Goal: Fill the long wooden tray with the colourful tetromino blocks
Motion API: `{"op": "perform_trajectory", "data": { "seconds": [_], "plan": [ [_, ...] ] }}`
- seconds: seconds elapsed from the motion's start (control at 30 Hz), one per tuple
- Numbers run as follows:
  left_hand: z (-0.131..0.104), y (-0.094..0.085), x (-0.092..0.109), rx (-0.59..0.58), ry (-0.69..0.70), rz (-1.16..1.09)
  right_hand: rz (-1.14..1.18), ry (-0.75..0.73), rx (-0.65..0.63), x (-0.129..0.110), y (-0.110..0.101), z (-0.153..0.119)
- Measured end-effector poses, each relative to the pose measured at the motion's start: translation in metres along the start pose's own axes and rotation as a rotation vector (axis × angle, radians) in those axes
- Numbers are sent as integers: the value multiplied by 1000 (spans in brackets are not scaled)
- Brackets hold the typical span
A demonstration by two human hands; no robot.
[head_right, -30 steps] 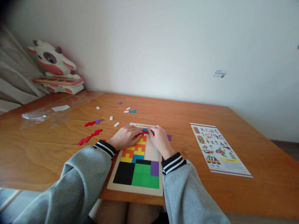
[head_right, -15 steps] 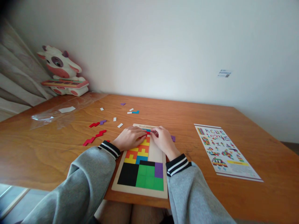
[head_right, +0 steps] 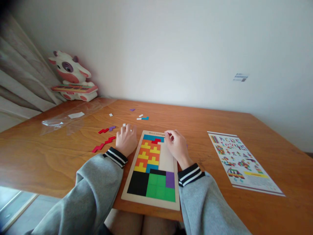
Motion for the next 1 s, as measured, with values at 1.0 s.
{"op": "perform_trajectory", "data": {
  "seconds": [1.0],
  "plan": [
    [8, 2, -85, -173, -434, 99, -3, -16, 48, 3, -2, 1]
  ]
}}
Point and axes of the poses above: each hand's wrist, its own z-axis towards the middle knuckle, its own y-axis out of the palm, x = y × z, the point moved 1 cm from there along z, towards the middle knuckle, and after that the axes turned 7 degrees about x, right-handed, at the moved point
